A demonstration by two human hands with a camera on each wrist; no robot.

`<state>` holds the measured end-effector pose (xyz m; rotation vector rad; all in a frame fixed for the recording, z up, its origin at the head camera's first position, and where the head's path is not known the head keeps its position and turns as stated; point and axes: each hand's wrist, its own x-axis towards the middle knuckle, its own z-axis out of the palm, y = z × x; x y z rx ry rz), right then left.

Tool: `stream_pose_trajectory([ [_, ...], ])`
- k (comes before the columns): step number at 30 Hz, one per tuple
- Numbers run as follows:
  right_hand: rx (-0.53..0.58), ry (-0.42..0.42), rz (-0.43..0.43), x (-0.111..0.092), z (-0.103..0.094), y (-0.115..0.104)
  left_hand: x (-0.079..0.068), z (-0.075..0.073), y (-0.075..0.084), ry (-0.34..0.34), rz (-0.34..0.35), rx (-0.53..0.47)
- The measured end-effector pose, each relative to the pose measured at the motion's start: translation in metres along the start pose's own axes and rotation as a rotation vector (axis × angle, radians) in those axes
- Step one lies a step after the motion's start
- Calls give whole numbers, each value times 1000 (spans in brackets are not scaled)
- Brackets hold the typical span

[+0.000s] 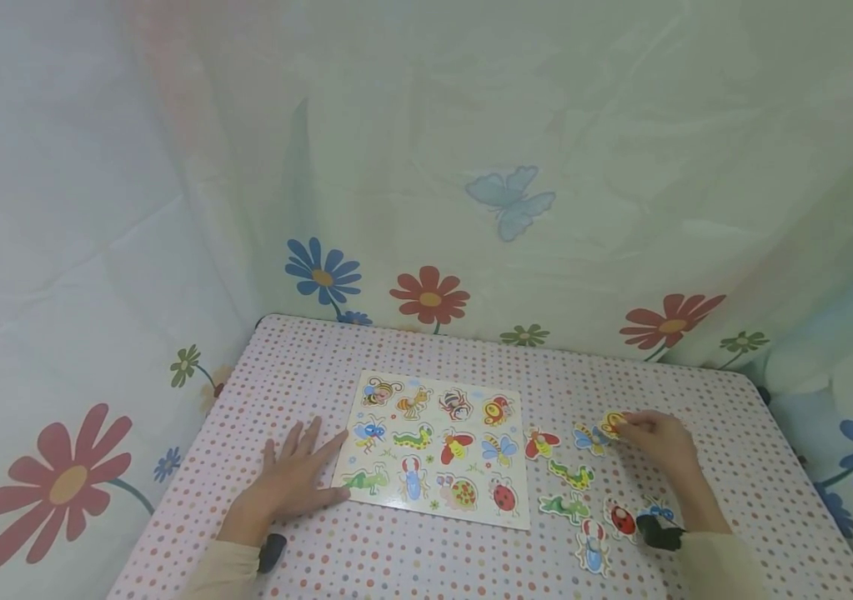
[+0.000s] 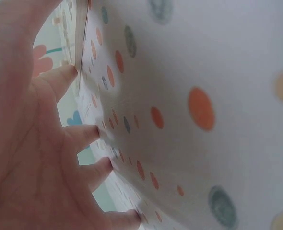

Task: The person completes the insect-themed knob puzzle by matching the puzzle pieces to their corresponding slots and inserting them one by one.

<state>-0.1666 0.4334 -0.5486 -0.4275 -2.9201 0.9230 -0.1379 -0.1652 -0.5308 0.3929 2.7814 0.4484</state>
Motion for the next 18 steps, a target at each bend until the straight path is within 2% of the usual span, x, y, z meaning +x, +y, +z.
stream_pose_trajectory([
  [3, -2, 4, -51, 10, 15, 8, 0, -1, 1, 1, 1, -3],
  [6, 0, -17, -82, 12, 22, -2, -1, -2, 2, 4, 3, -6],
  [13, 72, -96, -96, -18, 4, -90, 0, -1, 1, 5, 3, 0],
  [18, 57, -154, -110, -25, 4, -122, 1, 1, 0, 4, 1, 6],
])
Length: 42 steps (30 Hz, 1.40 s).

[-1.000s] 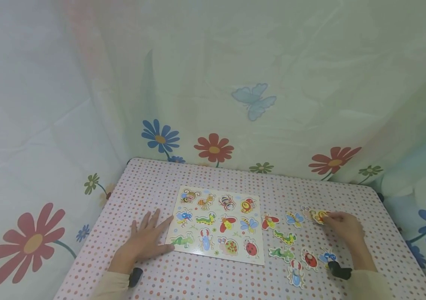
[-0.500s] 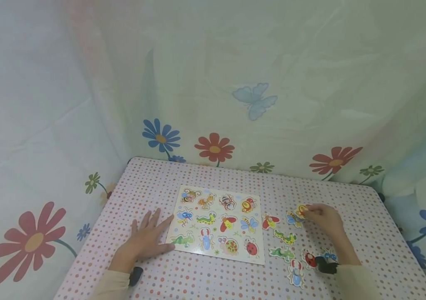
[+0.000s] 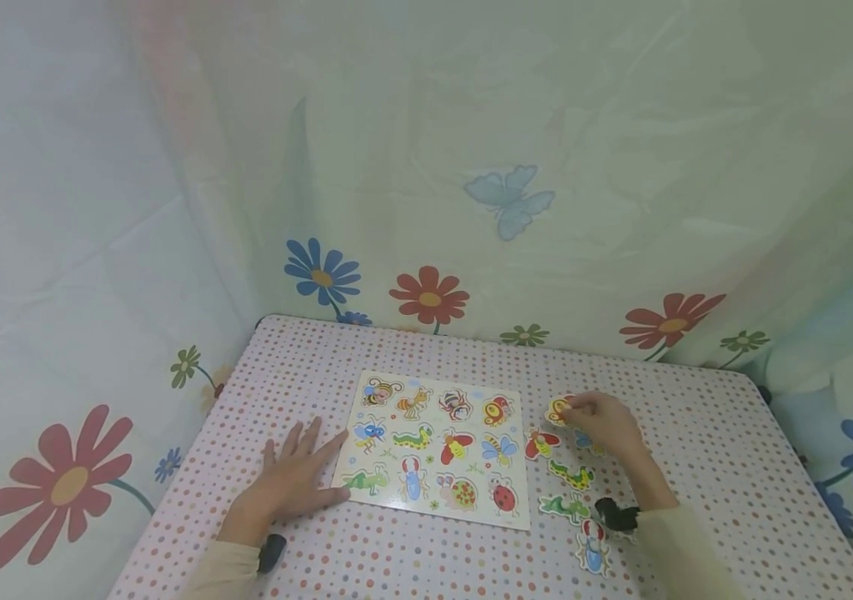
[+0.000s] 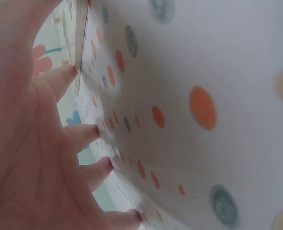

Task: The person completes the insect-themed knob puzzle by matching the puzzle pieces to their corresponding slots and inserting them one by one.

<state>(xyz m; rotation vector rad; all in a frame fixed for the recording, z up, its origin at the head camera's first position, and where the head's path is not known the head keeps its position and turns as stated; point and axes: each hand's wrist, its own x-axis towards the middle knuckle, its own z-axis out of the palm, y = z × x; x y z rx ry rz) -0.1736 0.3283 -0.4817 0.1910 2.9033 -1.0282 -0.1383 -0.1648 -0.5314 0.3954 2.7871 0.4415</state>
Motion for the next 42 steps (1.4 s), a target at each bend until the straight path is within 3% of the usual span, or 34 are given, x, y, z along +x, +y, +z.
stream_pose_trajectory([
  [16, 32, -70, -51, 18, 41, -39, -3, 2, -1, -2, -13, -2],
  [23, 44, -94, -80, 27, 55, -43, -2, 4, -1, -6, -16, -8],
  [30, 80, -127, -55, 32, 66, -44, -3, 3, 0, 5, -10, -8],
  [42, 36, -133, -82, 35, 74, -43, -3, -1, 1, 11, 3, -6],
])
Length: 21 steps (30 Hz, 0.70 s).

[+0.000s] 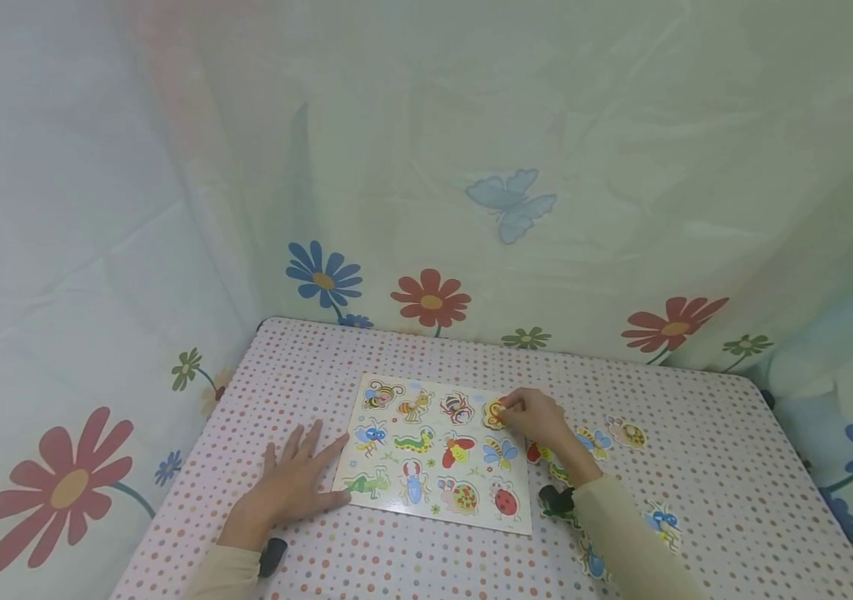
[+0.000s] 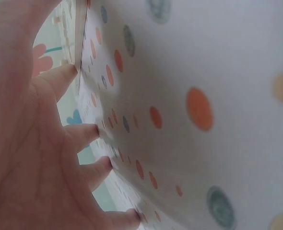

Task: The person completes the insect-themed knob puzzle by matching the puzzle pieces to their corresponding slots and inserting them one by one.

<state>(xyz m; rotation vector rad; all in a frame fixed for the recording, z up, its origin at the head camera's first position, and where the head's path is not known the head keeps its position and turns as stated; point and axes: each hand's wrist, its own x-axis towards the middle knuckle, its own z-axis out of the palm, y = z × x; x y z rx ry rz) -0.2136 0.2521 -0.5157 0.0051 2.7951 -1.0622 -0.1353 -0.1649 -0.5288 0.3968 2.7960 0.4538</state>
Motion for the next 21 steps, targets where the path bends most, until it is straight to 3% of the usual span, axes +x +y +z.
stream_pose_trajectory([
  [21, -46, -21, -5, 4, 4, -1, 2, 2, -2, -4, -2, 4],
])
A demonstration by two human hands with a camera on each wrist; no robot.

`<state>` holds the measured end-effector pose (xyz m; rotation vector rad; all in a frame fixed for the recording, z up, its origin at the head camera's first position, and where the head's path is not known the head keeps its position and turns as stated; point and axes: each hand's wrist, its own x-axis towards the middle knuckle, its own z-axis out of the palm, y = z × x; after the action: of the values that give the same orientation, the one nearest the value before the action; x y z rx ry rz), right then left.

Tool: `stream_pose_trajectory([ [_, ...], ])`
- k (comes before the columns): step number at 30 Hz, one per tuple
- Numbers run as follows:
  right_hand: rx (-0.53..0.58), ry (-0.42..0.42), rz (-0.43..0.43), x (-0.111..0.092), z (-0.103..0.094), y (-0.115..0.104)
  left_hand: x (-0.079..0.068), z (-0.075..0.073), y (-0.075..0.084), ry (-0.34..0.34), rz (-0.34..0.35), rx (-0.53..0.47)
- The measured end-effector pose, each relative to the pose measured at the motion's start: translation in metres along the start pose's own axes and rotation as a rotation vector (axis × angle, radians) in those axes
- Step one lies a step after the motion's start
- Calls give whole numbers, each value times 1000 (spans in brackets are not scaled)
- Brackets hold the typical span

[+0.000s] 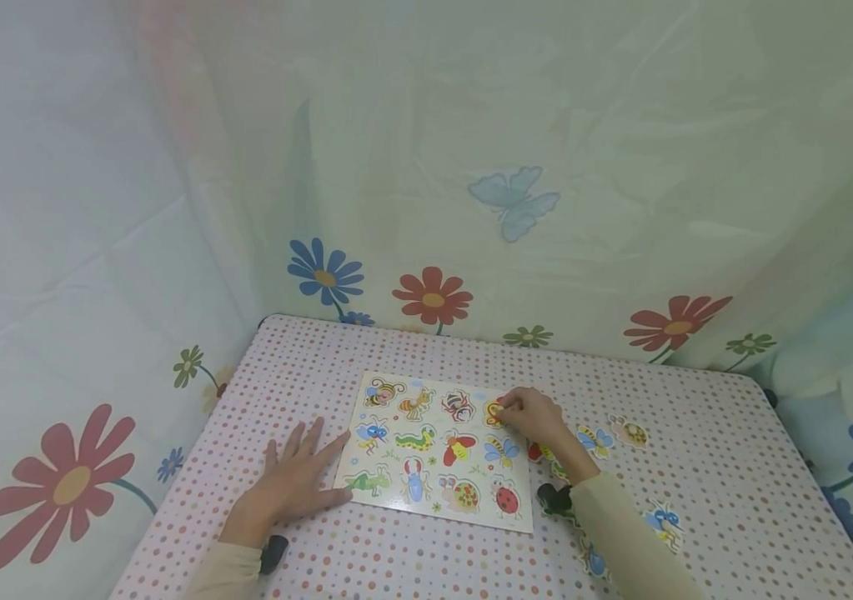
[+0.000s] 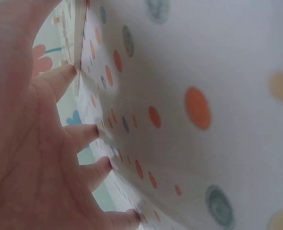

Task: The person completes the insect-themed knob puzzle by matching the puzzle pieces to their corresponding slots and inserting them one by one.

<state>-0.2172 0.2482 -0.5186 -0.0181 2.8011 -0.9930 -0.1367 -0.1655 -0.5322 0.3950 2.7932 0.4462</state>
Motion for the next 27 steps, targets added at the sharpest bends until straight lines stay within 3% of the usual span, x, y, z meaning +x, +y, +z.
stream_pose_trajectory([
  [17, 14, 4, 12, -3, -2, -6, -1, -1, 0, -15, -26, 0],
  [21, 73, 26, 35, -9, -9, -10, -1, 0, 0, -4, -21, 1],
  [27, 92, 94, 4, -20, -27, -13, 0, 1, -1, 4, -7, -2],
])
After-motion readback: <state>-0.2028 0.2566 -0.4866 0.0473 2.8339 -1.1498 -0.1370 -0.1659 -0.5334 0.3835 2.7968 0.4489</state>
